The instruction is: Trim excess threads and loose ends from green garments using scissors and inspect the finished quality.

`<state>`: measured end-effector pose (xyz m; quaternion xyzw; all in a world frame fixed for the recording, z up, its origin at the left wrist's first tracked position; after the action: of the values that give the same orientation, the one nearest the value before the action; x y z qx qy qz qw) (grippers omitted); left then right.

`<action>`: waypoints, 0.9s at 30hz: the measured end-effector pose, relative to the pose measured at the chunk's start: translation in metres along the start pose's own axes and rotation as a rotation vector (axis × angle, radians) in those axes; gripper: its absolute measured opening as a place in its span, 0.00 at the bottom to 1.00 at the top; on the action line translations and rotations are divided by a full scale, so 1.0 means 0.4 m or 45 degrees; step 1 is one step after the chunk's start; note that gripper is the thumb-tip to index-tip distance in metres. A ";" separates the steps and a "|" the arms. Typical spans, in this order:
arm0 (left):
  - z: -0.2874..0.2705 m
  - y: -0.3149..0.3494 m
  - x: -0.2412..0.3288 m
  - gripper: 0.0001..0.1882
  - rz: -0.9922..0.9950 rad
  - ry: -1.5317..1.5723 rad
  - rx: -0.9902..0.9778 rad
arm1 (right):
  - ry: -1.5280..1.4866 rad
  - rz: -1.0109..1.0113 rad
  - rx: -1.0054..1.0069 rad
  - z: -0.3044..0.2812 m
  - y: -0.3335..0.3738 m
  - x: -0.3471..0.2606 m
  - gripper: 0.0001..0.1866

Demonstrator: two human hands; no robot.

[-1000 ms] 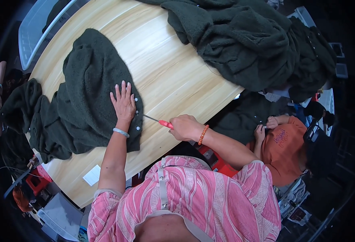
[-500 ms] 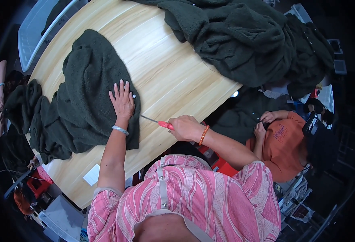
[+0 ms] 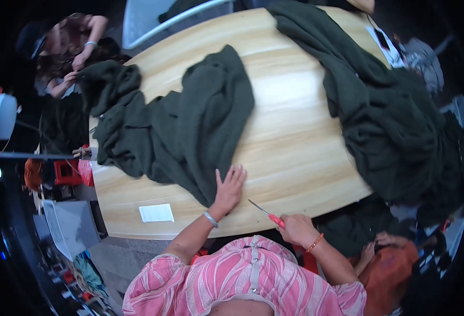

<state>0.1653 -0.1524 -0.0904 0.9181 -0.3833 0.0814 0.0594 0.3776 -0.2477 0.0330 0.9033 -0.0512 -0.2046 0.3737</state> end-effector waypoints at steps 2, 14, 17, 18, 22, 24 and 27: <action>0.009 0.012 -0.001 0.29 0.038 0.083 0.049 | -0.014 0.031 0.024 -0.008 -0.017 -0.013 0.13; -0.136 0.131 -0.322 0.46 -1.006 0.542 0.321 | -0.219 0.200 0.382 -0.097 -0.069 -0.034 0.14; -0.134 0.193 -0.520 0.23 -0.979 1.045 0.809 | -0.202 0.221 0.328 -0.125 -0.108 -0.060 0.13; -0.182 0.189 -0.575 0.19 -1.089 1.066 0.897 | -0.245 0.272 0.377 -0.144 -0.113 -0.043 0.14; -0.503 0.198 -0.860 0.21 -0.928 0.853 1.511 | -0.336 0.478 0.540 -0.208 -0.113 0.055 0.16; -0.641 0.338 -1.066 0.23 -1.008 0.700 1.982 | -0.378 0.503 0.568 -0.257 -0.133 0.070 0.18; -0.755 0.334 -1.070 0.40 -1.558 -0.453 1.446 | -0.463 0.634 0.672 -0.325 -0.147 0.192 0.19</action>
<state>-0.2581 0.1029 0.1284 0.8531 0.2754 0.0693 -0.4376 0.4970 -0.1395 0.0493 0.8773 -0.3843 -0.2440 0.1518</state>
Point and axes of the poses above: each hand's wrist, its own y-axis away from the middle knuckle, its own z-axis out of the palm, x = y × z, the point moved 5 cm from there along -y, towards the middle knuckle, and after that the axes turned 13 degrees about z, right-handed, at the moved point
